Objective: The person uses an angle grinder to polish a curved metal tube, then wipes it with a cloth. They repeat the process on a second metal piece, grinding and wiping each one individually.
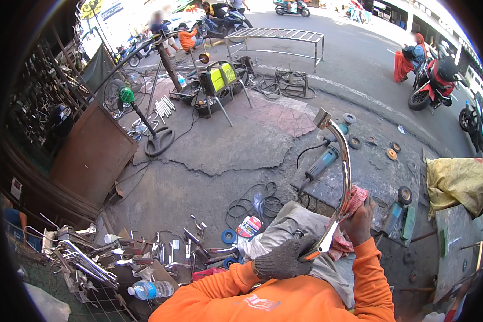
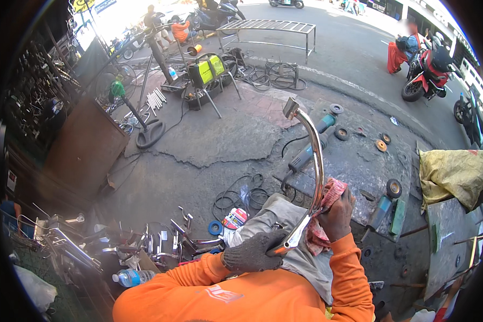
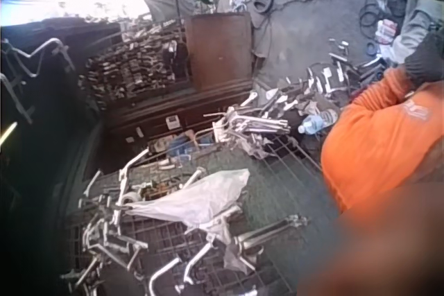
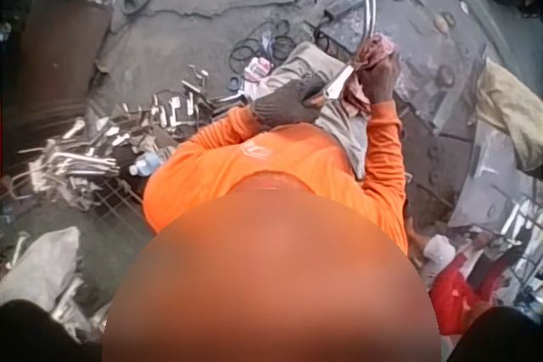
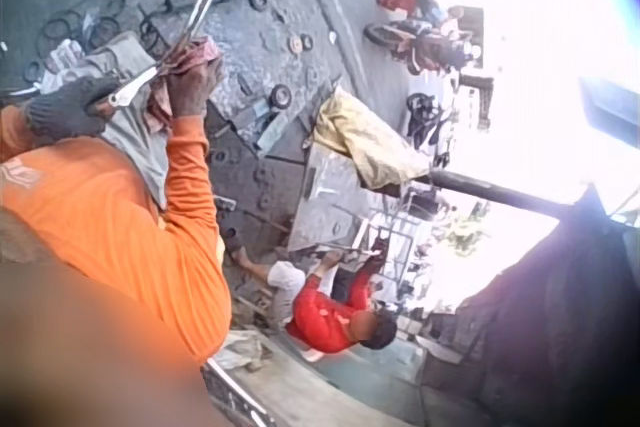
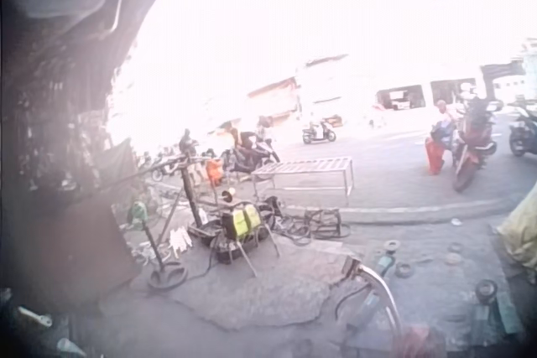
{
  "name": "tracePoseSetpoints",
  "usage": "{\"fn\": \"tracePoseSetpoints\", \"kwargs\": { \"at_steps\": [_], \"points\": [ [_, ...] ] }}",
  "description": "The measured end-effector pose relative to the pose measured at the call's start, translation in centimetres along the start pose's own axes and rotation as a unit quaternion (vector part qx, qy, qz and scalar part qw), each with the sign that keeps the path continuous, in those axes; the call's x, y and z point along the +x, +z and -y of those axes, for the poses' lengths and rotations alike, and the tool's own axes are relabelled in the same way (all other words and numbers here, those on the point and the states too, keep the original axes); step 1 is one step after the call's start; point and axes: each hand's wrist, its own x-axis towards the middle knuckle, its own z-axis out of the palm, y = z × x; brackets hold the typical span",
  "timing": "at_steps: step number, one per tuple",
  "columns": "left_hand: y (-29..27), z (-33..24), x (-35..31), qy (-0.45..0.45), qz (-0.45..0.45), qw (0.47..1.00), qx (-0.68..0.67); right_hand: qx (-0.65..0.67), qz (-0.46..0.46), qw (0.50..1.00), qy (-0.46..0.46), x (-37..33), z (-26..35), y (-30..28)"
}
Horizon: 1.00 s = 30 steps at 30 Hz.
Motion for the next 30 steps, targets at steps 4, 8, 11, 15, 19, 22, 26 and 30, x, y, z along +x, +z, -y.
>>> {"fn": "tracePoseSetpoints", "kwargs": {
  "at_steps": [4,8,11,15,19,22,26,30],
  "points": [
    [-0.6,0.2,-0.1,0.013,0.000,1.000,-0.021,0.176,0.059,0.978,0.097,-0.1,-1.3,0.7],
    [-0.9,0.8,0.2,0.037,-0.007,0.999,-0.013,0.100,-0.019,0.994,0.032,-0.8,-1.1,1.9],
    [-0.8,0.8,0.3,0.028,0.003,1.000,-0.012,-0.062,-0.062,0.996,0.011,-1.4,0.4,3.0],
    [-0.4,0.2,0.4,0.000,0.007,1.000,0.003,-0.081,-0.083,0.992,0.041,-1.1,1.8,3.1],
    [-0.4,-0.1,0.5,-0.029,0.006,0.999,-0.033,-0.059,-0.121,0.990,0.031,0.0,1.6,2.8],
    [-1.2,0.1,0.7,-0.007,-0.022,1.000,0.015,0.014,-0.119,0.992,0.025,0.7,0.8,3.1],
    [-1.9,0.3,1.2,0.050,-0.047,0.996,0.061,0.074,-0.093,0.992,0.045,1.2,-0.1,3.9],
    [-1.6,0.0,1.7,0.032,-0.023,0.999,0.024,0.087,-0.079,0.991,0.069,0.9,0.3,4.0]
  ]
}}
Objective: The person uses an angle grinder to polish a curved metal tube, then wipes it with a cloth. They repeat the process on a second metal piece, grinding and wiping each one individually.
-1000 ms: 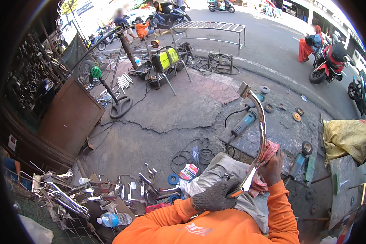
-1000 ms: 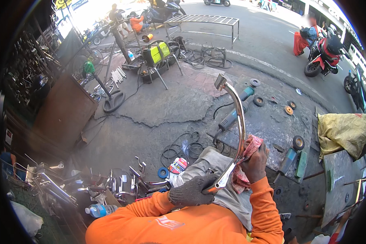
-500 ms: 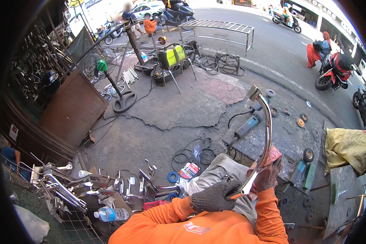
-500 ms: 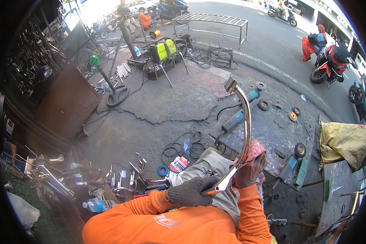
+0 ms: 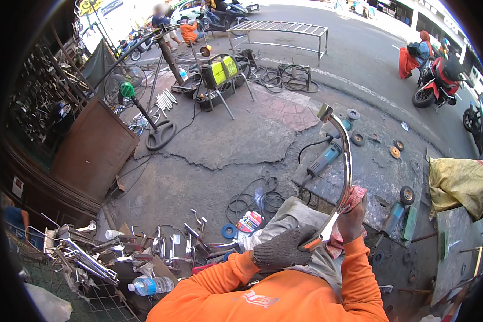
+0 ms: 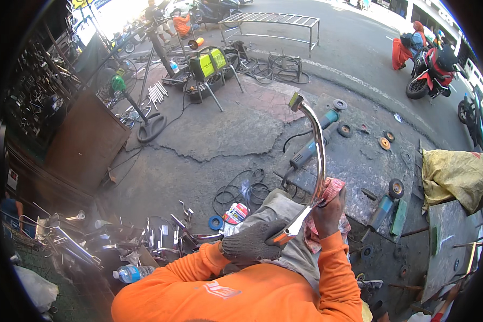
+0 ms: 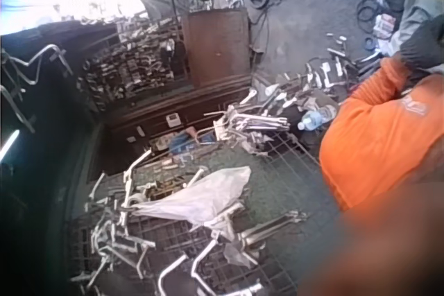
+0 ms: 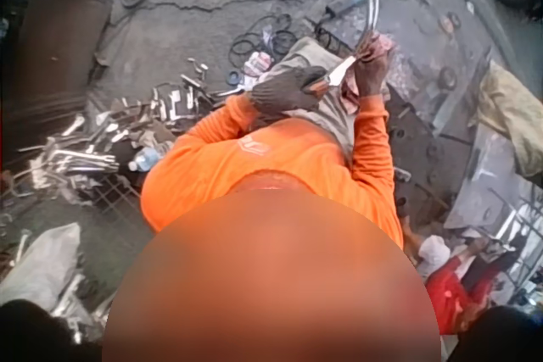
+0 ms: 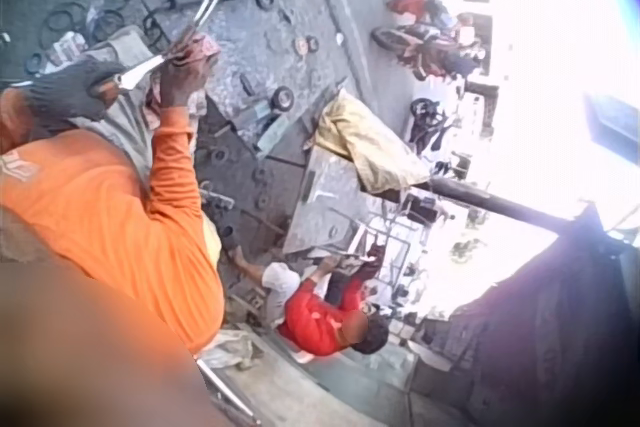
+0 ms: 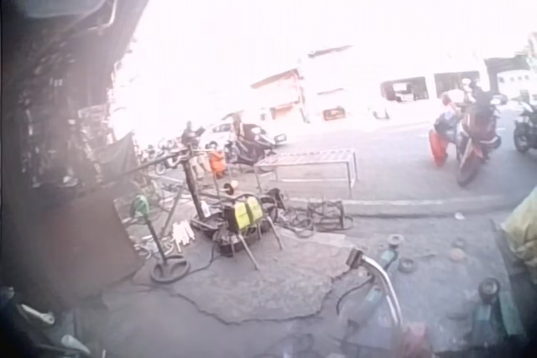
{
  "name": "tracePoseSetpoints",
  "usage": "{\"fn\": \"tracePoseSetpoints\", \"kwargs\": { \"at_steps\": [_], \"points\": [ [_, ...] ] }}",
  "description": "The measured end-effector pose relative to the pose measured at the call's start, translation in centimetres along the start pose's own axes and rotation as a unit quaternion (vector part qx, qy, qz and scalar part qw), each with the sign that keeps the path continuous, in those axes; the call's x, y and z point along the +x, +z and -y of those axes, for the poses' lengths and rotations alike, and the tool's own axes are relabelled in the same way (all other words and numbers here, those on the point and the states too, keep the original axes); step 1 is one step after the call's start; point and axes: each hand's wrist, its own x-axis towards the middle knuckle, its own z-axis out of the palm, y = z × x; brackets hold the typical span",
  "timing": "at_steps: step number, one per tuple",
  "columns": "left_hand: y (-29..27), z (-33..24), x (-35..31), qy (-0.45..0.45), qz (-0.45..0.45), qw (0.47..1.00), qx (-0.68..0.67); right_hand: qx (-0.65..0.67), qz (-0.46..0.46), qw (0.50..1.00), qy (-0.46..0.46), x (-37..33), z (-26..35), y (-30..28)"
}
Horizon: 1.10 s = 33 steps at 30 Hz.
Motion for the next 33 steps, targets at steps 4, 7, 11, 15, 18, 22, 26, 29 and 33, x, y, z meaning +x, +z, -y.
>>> {"fn": "tracePoseSetpoints", "kwargs": {
  "at_steps": [4,7,11,15,18,22,26,29,33],
  "points": [
    [0.8,-0.3,0.4,0.019,-0.027,0.999,-0.017,-0.223,-0.027,0.974,-0.035,-0.6,0.3,-0.5],
    [1.0,-0.3,0.3,-0.004,-0.014,1.000,-0.021,-0.201,-0.031,0.978,-0.042,-0.5,-0.5,-0.6],
    [1.1,-0.3,0.2,0.010,-0.023,0.999,-0.035,-0.057,0.076,0.995,0.008,0.0,-1.4,-0.9],
    [1.0,-0.4,0.3,-0.012,-0.014,0.999,-0.034,-0.119,0.047,0.991,0.023,-0.1,-0.3,-1.1],
    [1.1,-0.7,0.2,-0.020,-0.028,0.999,-0.002,-0.234,0.031,0.972,-0.011,-0.3,0.8,-1.5],
    [1.1,-0.7,-0.1,-0.015,-0.026,1.000,0.004,-0.186,0.044,0.981,-0.009,-0.1,0.9,-1.4],
    [1.2,-0.5,0.0,0.020,-0.045,0.999,-0.010,-0.081,0.068,0.994,-0.006,0.0,0.4,-1.1],
    [1.0,-0.6,0.0,0.021,-0.041,0.999,0.014,-0.130,0.068,0.989,-0.023,-0.3,0.8,-1.0],
    [0.9,-1.1,-0.4,-0.015,-0.009,1.000,0.014,-0.295,0.050,0.954,-0.021,-0.3,1.4,-1.1]
  ]
}}
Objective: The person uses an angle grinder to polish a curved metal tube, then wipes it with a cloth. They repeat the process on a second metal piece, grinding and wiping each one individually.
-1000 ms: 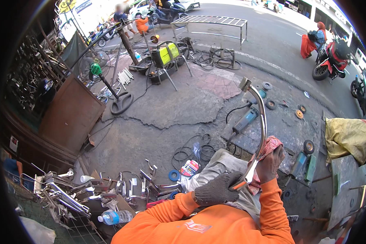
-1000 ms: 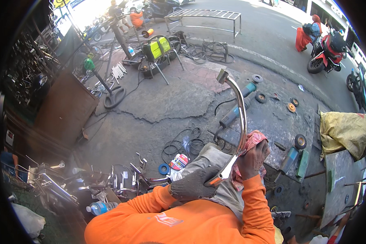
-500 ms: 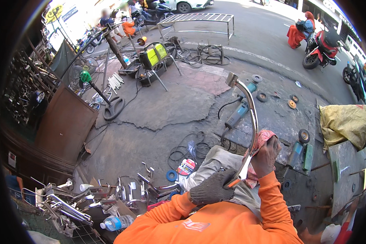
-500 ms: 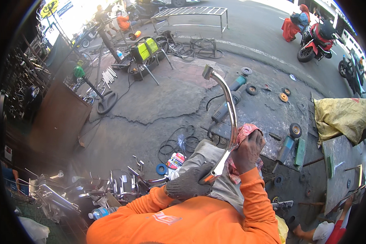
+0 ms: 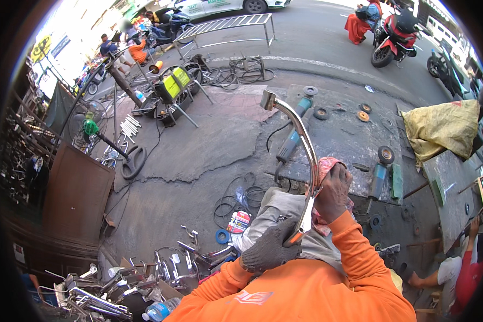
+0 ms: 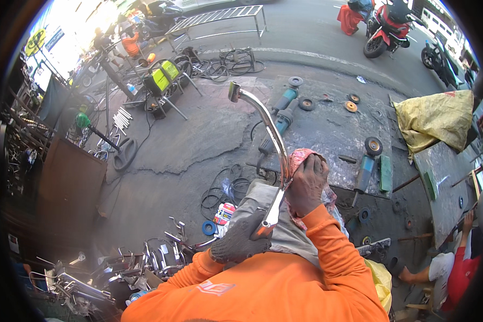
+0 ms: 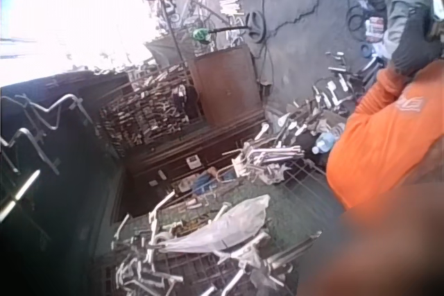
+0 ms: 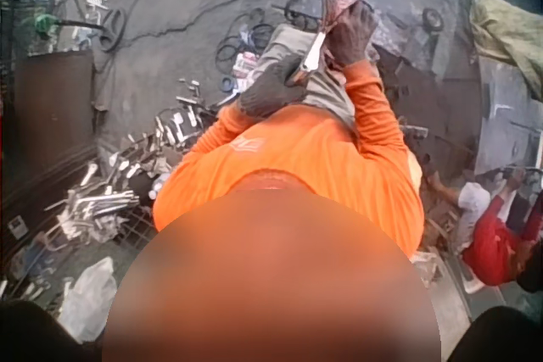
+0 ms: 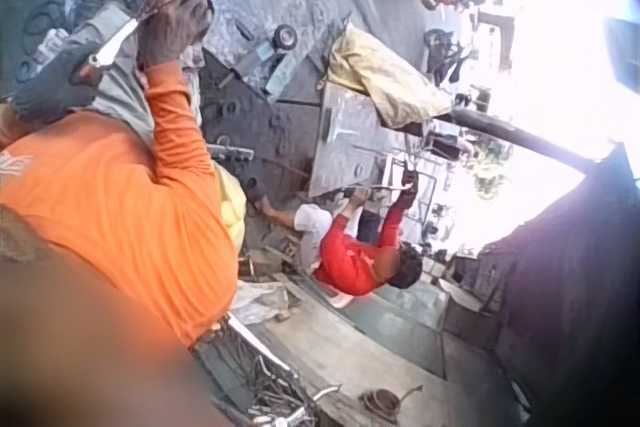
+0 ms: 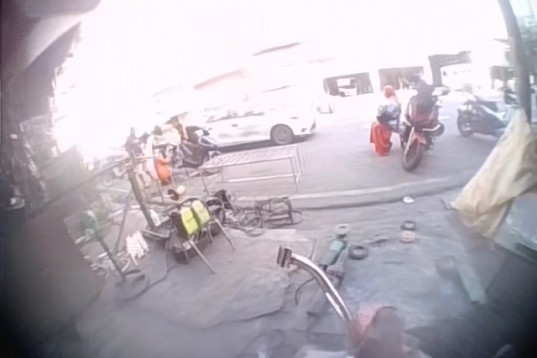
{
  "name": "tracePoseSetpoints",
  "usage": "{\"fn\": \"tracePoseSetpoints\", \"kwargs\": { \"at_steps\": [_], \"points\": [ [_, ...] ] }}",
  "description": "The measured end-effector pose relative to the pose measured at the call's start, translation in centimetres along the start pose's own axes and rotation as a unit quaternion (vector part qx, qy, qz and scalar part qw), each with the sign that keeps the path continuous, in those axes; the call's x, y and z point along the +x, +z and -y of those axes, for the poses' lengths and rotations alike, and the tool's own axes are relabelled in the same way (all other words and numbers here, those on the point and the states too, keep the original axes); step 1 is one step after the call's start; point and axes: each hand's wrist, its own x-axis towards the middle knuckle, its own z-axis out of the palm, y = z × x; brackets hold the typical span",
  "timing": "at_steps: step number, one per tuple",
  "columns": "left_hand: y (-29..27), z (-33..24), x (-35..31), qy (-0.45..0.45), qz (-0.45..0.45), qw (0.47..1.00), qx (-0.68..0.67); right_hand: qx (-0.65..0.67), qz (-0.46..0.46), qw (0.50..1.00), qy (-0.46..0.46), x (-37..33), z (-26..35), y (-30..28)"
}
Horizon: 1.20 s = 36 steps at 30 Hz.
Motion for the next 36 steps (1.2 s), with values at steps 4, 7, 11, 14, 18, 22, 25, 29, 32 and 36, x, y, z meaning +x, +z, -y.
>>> {"fn": "tracePoseSetpoints", "kwargs": {
  "at_steps": [4,7,11,14,18,22,25,29,32,36],
  "points": [
    [0.0,0.0,-0.2,-0.059,0.034,0.997,-0.030,0.071,-0.003,0.997,0.004,0.5,-0.1,0.0],
    [0.5,0.1,-0.2,0.014,-0.015,0.999,-0.026,0.138,-0.008,0.990,-0.002,0.6,-0.3,-0.2],
    [0.7,0.2,-0.3,0.013,-0.038,0.999,-0.008,0.122,-0.006,0.992,0.012,0.5,0.1,-1.1],
    [0.8,0.3,-0.3,0.027,-0.058,0.998,0.008,0.062,-0.035,0.997,0.000,0.6,0.6,-1.4],
    [0.9,0.8,-0.2,0.013,-0.063,0.997,-0.044,0.087,-0.019,0.996,0.012,0.5,1.1,-1.2],
    [0.7,1.4,-0.2,-0.042,-0.018,0.998,-0.052,0.079,0.008,0.997,0.019,0.1,1.8,-1.1],
    [1.1,1.5,-0.1,0.051,-0.048,0.998,-0.008,0.082,0.000,0.996,0.023,0.6,1.9,-1.3],
    [1.2,1.5,-0.3,0.002,-0.038,0.998,-0.054,0.151,0.008,0.988,0.030,1.0,1.6,-0.9],
    [1.1,2.1,-0.4,-0.037,-0.019,0.993,-0.110,0.219,-0.049,0.974,0.012,0.2,1.6,0.4],
    [0.8,3.0,-0.6,-0.046,-0.041,0.987,-0.149,0.749,-0.107,0.591,0.280,-1.8,1.5,2.6]
  ]
}}
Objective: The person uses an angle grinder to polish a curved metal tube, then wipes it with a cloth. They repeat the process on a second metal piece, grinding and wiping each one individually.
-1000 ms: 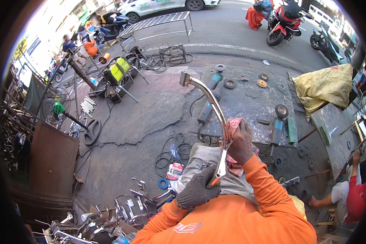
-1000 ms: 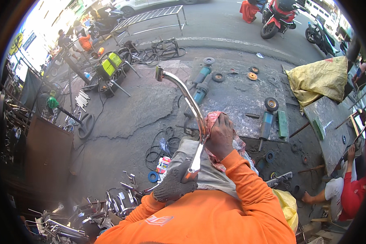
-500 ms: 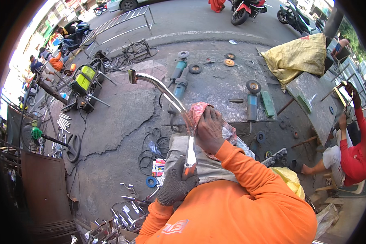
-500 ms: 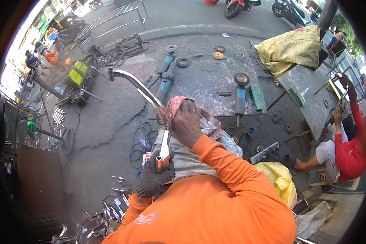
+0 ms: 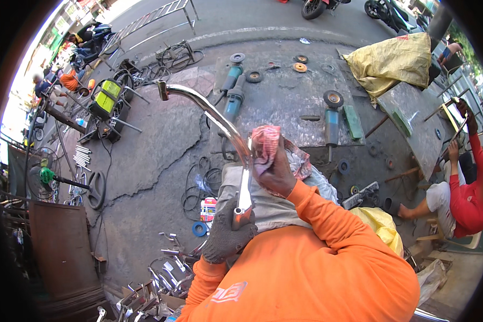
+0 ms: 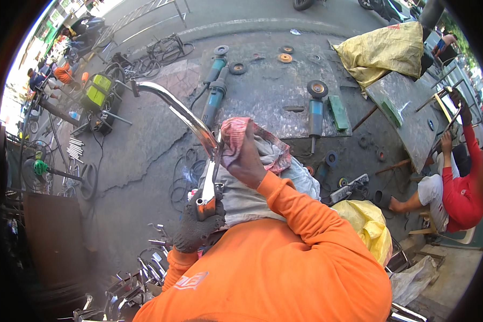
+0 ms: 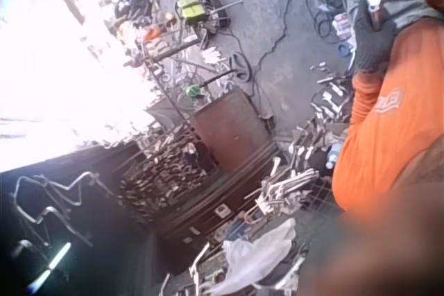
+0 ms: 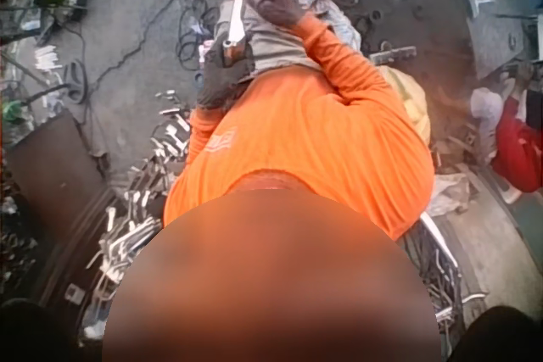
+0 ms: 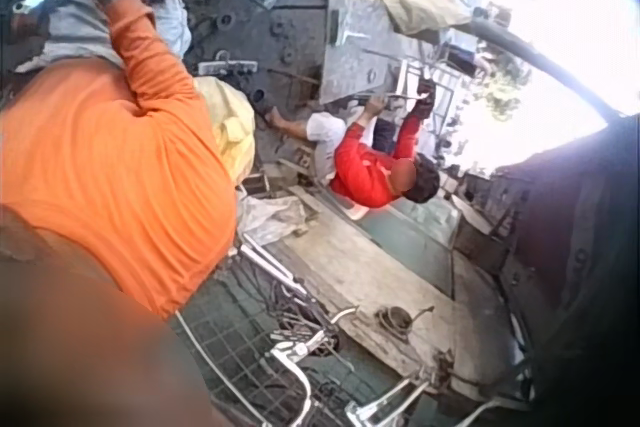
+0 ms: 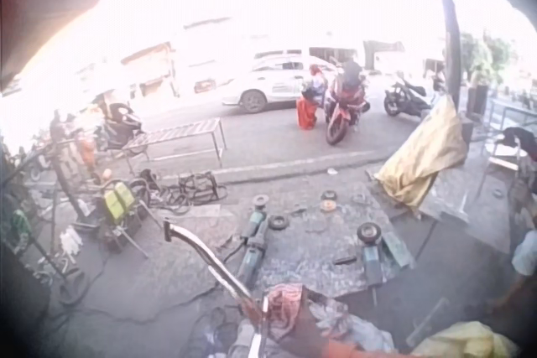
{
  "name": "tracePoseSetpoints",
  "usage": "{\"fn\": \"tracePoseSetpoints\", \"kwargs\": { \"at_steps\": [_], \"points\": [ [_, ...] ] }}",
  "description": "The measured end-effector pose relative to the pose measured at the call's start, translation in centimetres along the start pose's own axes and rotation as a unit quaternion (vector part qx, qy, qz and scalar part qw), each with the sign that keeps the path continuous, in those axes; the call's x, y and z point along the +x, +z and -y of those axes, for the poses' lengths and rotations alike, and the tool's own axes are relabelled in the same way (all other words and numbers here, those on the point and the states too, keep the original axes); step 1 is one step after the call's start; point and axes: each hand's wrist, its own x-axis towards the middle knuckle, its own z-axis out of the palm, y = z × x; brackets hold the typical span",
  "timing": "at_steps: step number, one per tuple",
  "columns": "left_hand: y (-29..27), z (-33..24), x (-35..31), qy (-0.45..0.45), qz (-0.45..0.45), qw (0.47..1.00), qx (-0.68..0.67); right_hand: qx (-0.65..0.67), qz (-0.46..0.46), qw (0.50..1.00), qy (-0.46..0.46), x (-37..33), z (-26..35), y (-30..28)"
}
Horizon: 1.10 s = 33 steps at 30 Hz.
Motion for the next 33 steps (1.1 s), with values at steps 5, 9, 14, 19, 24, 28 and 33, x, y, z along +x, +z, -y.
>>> {"fn": "tracePoseSetpoints", "kwargs": {
  "at_steps": [5,9,14,19,24,28,33],
  "points": [
    [-2.9,0.2,-1.8,-0.089,0.022,0.994,-0.067,-0.145,0.096,0.958,0.229,-0.5,3.3,-6.3],
    [-3.6,0.6,-2.0,-0.091,0.025,0.983,-0.160,-0.366,0.213,0.900,-0.107,-0.3,4.7,-4.9],
    [-2.7,0.5,-2.7,-0.111,0.018,0.989,-0.098,-0.522,0.381,0.724,-0.241,3.5,5.6,-0.5],
    [-1.7,0.4,-2.6,-0.038,0.013,0.998,-0.048,-0.586,0.401,0.613,-0.346,5.5,6.1,-0.1],
    [-0.8,0.6,-2.1,-0.046,-0.006,0.993,-0.105,-0.528,0.326,0.643,-0.449,5.2,5.9,-1.2],
    [-0.9,0.6,-1.6,-0.072,-0.007,0.996,-0.056,-0.652,0.297,0.594,-0.367,4.8,6.5,-1.6],
    [-0.3,0.5,-1.1,-0.038,-0.010,0.999,-0.013,-0.679,0.342,0.560,-0.328,5.4,7.7,-1.2]
  ]
}}
